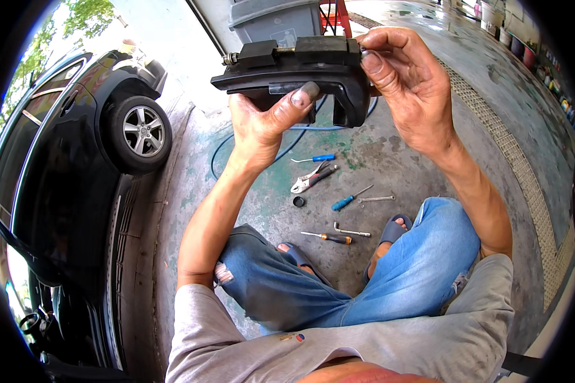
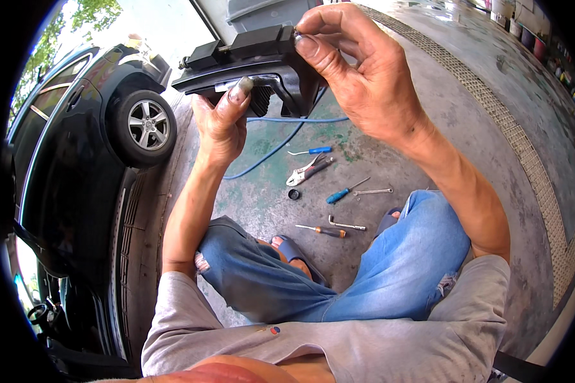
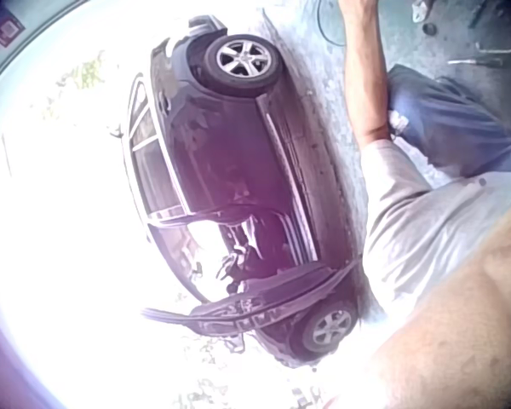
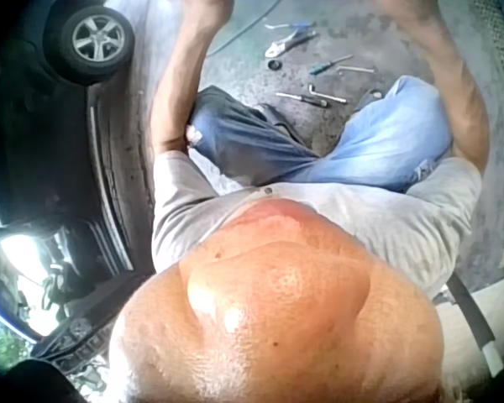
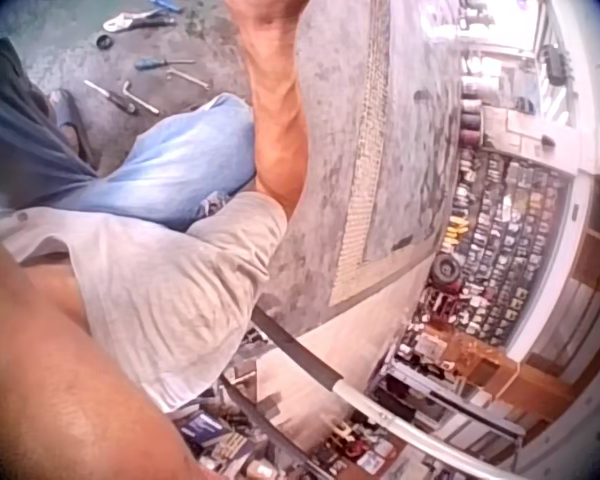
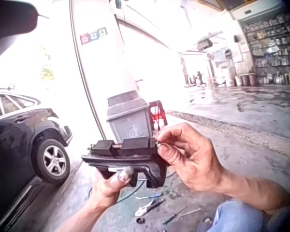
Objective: The person holds a black car door handle assembly by hand, wipes it with a cloth, and uses a small tool to manipulate the internal spring and lever mechanisms.
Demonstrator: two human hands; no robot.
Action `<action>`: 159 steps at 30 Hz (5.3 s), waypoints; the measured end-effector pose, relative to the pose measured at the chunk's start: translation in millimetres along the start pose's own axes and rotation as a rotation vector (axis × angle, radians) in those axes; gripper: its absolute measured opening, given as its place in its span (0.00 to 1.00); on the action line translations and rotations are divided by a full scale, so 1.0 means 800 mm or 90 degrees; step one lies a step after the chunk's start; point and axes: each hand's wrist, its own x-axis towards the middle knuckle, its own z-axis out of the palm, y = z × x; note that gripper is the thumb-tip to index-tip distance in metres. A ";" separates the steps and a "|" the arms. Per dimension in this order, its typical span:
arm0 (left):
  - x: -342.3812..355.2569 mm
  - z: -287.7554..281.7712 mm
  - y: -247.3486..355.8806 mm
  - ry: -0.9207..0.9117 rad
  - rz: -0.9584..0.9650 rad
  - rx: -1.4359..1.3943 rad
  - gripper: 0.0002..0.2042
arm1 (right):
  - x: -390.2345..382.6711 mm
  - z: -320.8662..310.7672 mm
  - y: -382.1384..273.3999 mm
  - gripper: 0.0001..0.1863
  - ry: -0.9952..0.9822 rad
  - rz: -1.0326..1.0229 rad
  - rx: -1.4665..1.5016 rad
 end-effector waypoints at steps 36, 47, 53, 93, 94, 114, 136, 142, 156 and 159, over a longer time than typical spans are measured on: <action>0.003 0.001 0.003 -0.019 0.002 -0.014 0.21 | 0.001 -0.002 -0.006 0.12 -0.012 0.054 0.025; 0.003 0.003 0.000 -0.014 -0.003 -0.044 0.21 | 0.000 -0.004 -0.009 0.13 -0.012 0.092 0.014; 0.006 0.001 -0.004 -0.016 0.021 -0.030 0.21 | 0.000 0.002 -0.018 0.27 -0.033 0.089 0.028; 0.004 0.004 0.001 0.037 0.031 -0.041 0.21 | -0.005 0.021 -0.023 0.34 0.047 -0.014 -0.078; 0.004 0.004 0.002 0.042 0.035 -0.045 0.21 | -0.005 0.021 -0.023 0.34 0.044 -0.022 -0.074; 0.005 -0.003 0.003 0.022 0.026 -0.018 0.23 | -0.008 0.028 -0.015 0.33 0.065 -0.014 -0.050; 0.013 -0.010 0.008 -0.038 -0.071 0.028 0.27 | 0.001 0.027 -0.019 0.29 0.028 0.070 0.038; 0.014 -0.014 0.005 -0.095 -0.063 -0.033 0.28 | 0.002 0.026 -0.017 0.29 0.038 0.064 0.033; 0.015 -0.021 -0.008 -0.018 -0.059 -0.013 0.28 | 0.004 0.019 -0.016 0.29 0.056 0.062 0.016; 0.018 -0.021 -0.007 -0.025 -0.034 -0.046 0.28 | 0.004 0.014 -0.014 0.29 0.059 0.063 -0.010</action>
